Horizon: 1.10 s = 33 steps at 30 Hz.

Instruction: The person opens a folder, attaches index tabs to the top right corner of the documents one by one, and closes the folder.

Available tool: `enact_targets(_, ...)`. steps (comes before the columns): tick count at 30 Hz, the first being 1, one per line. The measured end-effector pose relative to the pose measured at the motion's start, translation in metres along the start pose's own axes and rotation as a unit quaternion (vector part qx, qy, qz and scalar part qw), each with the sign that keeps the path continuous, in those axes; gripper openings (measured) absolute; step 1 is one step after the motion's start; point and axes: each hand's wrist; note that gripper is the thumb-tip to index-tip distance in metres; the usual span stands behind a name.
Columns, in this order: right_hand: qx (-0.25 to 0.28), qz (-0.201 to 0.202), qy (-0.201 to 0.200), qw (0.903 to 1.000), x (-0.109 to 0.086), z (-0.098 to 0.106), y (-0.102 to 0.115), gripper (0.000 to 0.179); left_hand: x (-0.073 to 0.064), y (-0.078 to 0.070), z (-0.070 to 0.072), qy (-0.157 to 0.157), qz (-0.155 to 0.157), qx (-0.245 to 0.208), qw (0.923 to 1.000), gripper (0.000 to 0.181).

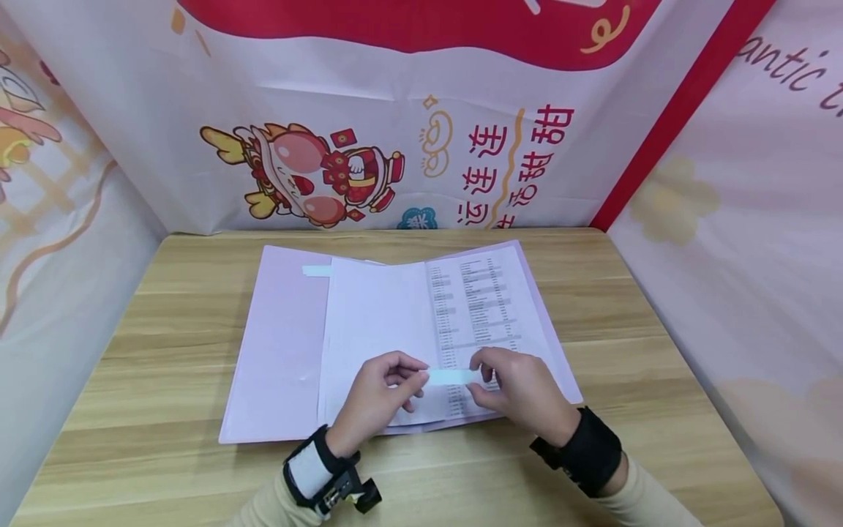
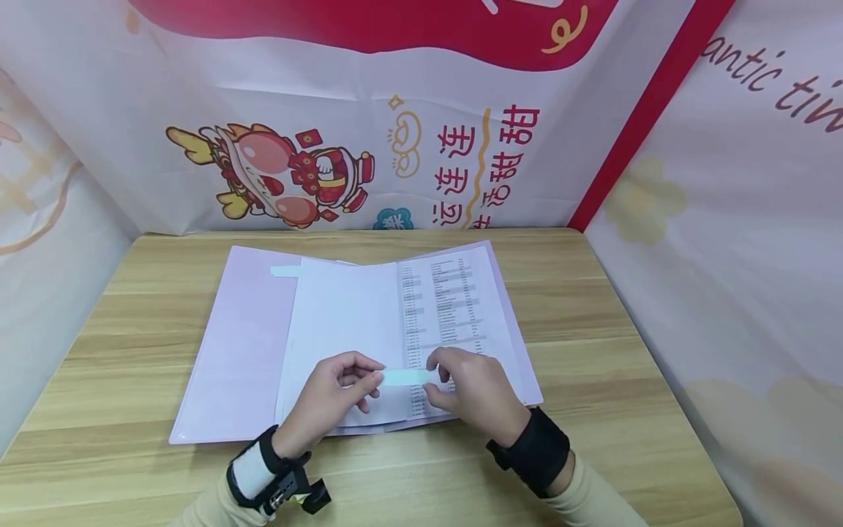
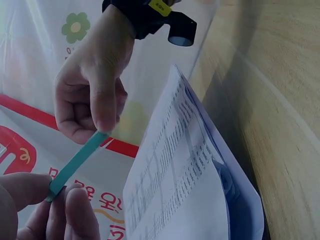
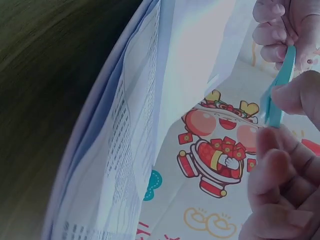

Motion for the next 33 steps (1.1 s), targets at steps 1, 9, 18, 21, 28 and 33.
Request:
enact_targets(1, -0.001, 0.000, 0.000, 1.0000, -0.0001, -0.0006, -0.0001, 0.028, 0.0000, 0.0000, -0.0003, -0.004, 0.001, -0.003, 1.0000, 0.014)
enact_targets(9, 0.003, 0.009, 0.003, 0.9999, 0.0006, -0.0046, 0.0038, 0.048, -0.0001, -0.0030, -0.0014, -0.024, 0.024, -0.039, 0.9987, 0.015)
enact_targets(18, -0.002, 0.007, 0.008, 0.9999, 0.0012, -0.0038, 0.0062, 0.046, 0.0005, -0.0054, -0.0031, -0.025, 0.027, -0.047, 0.9982, 0.016)
enact_targets(21, -0.005, 0.008, 0.004, 0.9999, 0.0008, -0.0043, 0.0057, 0.043, 0.0007, -0.0056, -0.0032, -0.030, 0.027, -0.043, 0.9983, 0.015)
enact_targets(28, -0.009, 0.014, -0.010, 0.9998, -0.0002, -0.0050, 0.0051, 0.040, 0.0011, -0.0051, -0.0038, -0.042, 0.035, -0.040, 0.9977, 0.013)
enact_targets(33, -0.007, 0.019, -0.018, 0.9996, -0.0008, -0.0045, 0.0054, 0.040, 0.0011, -0.0047, -0.0042, -0.046, 0.035, -0.038, 0.9976, 0.013)
Point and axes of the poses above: each hand's wrist, its own x-axis towards the middle knuckle, its own z-axis out of the back of the hand, y = z × x, and after that the axes turned 11 degrees about -z, right-handed
